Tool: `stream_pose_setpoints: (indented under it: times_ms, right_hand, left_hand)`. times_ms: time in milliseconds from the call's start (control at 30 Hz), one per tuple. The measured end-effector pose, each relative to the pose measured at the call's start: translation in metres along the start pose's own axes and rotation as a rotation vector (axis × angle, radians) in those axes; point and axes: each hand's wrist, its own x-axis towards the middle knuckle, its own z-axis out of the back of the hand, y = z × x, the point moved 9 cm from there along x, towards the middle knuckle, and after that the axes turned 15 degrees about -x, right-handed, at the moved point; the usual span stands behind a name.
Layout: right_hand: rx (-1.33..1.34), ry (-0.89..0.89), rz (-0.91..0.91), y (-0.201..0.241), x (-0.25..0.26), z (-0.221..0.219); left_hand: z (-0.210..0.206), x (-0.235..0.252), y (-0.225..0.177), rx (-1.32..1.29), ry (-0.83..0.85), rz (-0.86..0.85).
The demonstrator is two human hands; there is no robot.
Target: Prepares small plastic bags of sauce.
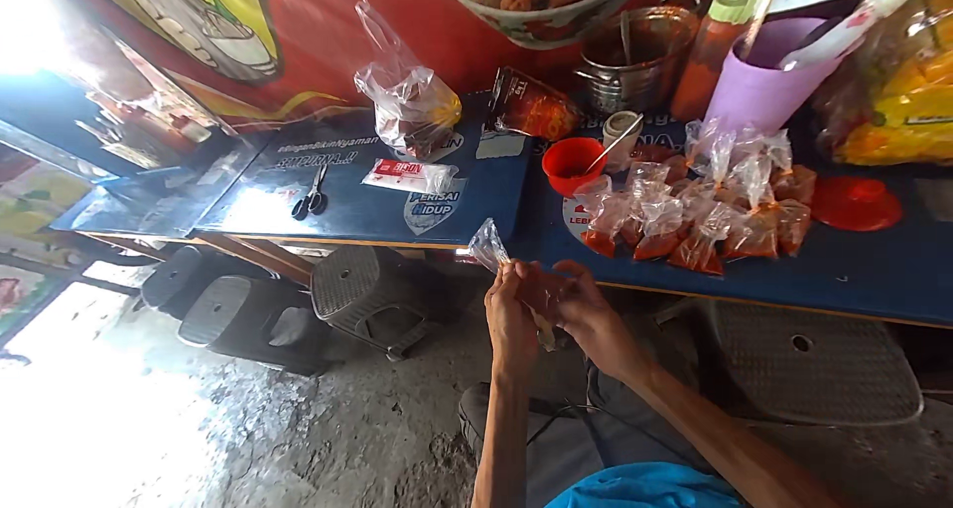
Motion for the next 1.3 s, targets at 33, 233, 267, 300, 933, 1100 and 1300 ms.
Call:
stream_pose_setpoints:
  times_ms: [33, 233, 267, 300, 933, 1100, 1300]
  right_hand:
    - [-0.056, 0.011, 0.113, 0.004, -0.004, 0.000]
    - [-0.695, -0.296, 0.507, 0.025, -0.013, 0.011]
    - [-0.699, -0.328, 0.518, 0.025, -0.012, 0.015]
    - [-0.670, -0.335, 0.507, 0.024, -0.011, 0.017]
    - [-0.641, -0.248, 0.305, 0.006, -0.018, 0.025]
    - [-0.107, -0.086, -0.410, -0.024, -0.018, 0.024]
    - [-1.246, -0.179, 0.576, 0.071, -0.024, 0.016]
  left_hand:
    - [-0.002, -0.001, -0.001, -0.020, -0.012, -0.016]
    - [-0.014, -0.009, 0.008, -0.046, -0.029, -0.023]
    - [-0.016, -0.010, 0.008, -0.026, -0.018, -0.023]
    - [-0.018, -0.010, 0.007, 0.000, 0.003, -0.025]
    - [-0.006, -0.002, 0.021, 0.041, 0.045, 0.018]
    - [-0.005, -0.005, 0.020, 0.145, 0.053, 0.055]
    - [0.011, -0.013, 0.014, 0.482, 0.072, 0.091]
